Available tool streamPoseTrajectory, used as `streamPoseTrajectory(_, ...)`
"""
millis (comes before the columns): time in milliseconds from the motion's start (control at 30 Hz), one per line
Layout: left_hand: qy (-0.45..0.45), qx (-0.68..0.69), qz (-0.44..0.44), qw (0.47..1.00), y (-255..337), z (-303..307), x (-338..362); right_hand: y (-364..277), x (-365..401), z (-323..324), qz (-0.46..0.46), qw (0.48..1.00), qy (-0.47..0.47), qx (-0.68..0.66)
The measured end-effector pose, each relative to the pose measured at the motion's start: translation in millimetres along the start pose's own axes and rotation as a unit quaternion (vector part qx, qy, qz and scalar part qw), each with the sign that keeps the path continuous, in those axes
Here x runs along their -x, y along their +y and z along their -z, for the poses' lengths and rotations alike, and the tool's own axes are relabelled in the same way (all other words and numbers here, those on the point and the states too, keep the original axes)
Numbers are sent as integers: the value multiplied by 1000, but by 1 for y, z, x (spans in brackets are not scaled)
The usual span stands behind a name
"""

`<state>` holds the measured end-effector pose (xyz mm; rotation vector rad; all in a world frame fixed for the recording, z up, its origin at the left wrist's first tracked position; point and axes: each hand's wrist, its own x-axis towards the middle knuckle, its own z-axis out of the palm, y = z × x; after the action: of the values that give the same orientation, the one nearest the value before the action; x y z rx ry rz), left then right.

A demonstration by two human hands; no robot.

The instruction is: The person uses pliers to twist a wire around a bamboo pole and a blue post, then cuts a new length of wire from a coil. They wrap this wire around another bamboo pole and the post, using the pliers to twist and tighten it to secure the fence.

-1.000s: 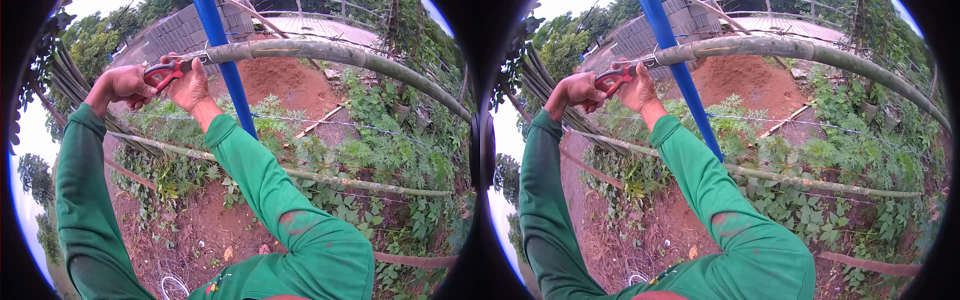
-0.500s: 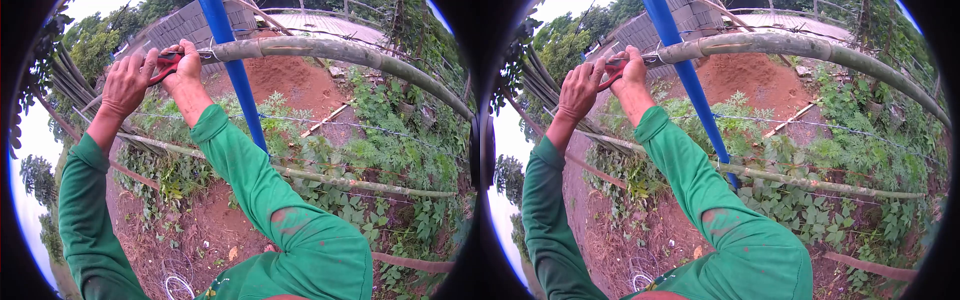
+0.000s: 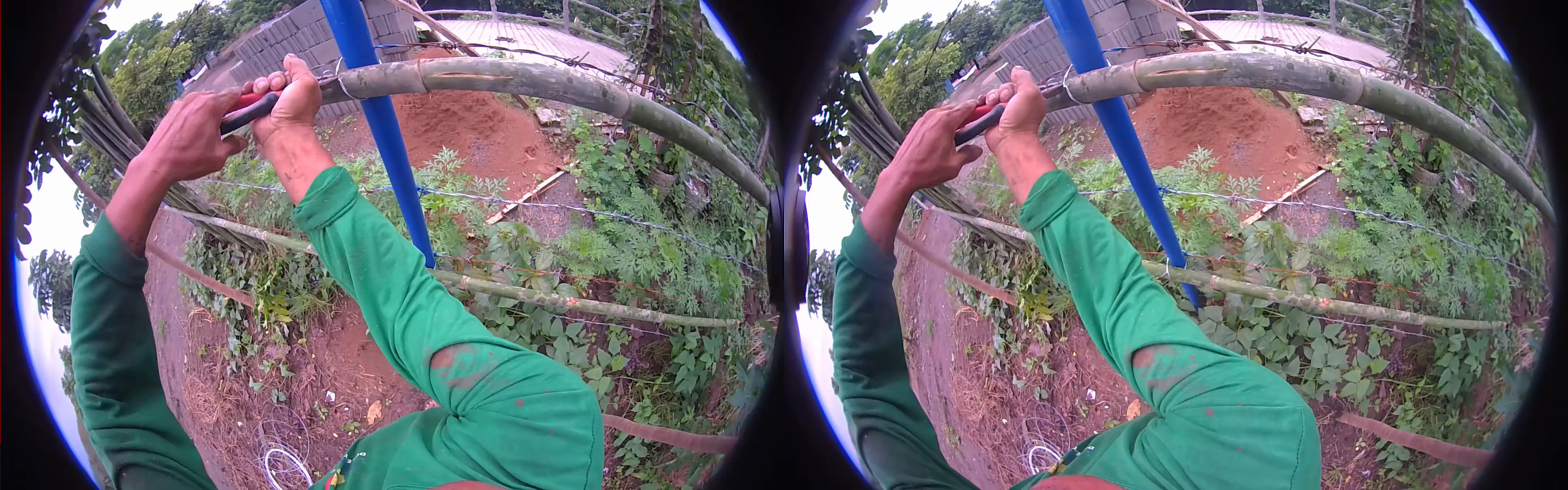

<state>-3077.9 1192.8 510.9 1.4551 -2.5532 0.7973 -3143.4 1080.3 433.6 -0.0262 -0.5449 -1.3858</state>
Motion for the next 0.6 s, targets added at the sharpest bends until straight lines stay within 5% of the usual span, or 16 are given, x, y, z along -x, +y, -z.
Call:
streamPoseTrajectory(100, -6, -111, 105, 988, 4, -13, 7, -3, 5, -2, -15, 999, 39, 31)
streamPoseTrajectory(200, -129, -79, 109, 982, 6, 22, -14, -4, 3, -13, -26, 988, 117, 95)
streamPoseTrajectory(300, -205, -91, 74, 972, -20, 36, -42, -6, 8, -11, -9, 991, 80, 107)
streamPoseTrajectory(367, -316, 52, 139, 937, -23, 50, -55, -10, 2, 12, -26, 993, -50, 103)
streamPoseTrajectory(467, -360, 325, 228, 844, -53, 25, -45, -13, -14, 52, -40, 964, -244, 98)
streamPoseTrajectory(600, -375, 415, 217, 800, -74, 4, -39, -7, -7, 27, -58, 972, -227, 3)
